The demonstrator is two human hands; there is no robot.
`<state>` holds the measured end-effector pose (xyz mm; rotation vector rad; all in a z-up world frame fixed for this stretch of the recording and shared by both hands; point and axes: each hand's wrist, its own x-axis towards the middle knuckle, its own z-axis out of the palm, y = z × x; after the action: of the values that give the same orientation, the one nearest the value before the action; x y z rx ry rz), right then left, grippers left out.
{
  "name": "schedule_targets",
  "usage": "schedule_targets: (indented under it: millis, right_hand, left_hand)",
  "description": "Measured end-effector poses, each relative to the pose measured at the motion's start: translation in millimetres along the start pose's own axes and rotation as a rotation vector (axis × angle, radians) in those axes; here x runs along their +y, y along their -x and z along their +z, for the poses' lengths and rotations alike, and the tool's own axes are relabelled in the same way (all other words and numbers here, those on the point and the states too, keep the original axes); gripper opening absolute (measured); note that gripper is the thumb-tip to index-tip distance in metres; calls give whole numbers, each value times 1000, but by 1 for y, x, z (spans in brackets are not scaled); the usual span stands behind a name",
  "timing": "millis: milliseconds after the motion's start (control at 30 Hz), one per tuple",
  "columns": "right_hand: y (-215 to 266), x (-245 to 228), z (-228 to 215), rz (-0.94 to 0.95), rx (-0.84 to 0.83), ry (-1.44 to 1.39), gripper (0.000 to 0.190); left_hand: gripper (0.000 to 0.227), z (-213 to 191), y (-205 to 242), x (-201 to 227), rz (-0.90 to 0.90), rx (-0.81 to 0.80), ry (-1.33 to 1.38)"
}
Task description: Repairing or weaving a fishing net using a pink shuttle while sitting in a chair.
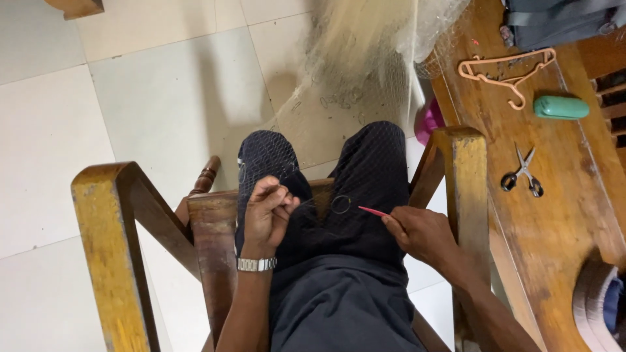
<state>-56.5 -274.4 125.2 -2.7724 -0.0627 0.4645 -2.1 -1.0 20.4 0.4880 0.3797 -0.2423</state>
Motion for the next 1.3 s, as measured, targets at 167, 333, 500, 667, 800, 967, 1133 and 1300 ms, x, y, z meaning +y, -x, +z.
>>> schedule_targets:
  millis: [167, 333, 500, 667, 800, 967, 1133, 1300]
  right_hand:
    - [-7, 17, 13, -69, 418, -171, 32]
    - [-7, 5, 6, -96, 612, -515, 19]
    - [7, -24, -39, 83, 569, -848, 26]
    - [-21, -70, -57, -10, 338, -980, 33]
    - [-79, -60, -2, -426, 429, -30, 26]
    - [-98, -56, -3, -521, 573, 267, 14]
    - [-100, -62, -13, -592, 584, 324, 12]
    - [-109, -76, -14, -653, 602, 393, 14]
  left_hand:
    - [21, 0, 3, -6, -9, 17, 2]
    - [20, -4, -2, -7, 17, 50, 39]
    - [23, -1, 3, -4, -30, 18, 36]
    - [25, 6, 7, -4, -76, -9, 29]
    - [27, 8, 8, -3, -83, -19, -11]
    - [28, 11, 8, -2, -76, -15, 27]
    - [27, 18, 10, 2, -76, -12, 35]
    - [27, 25, 13, 8, -88, -8, 23]
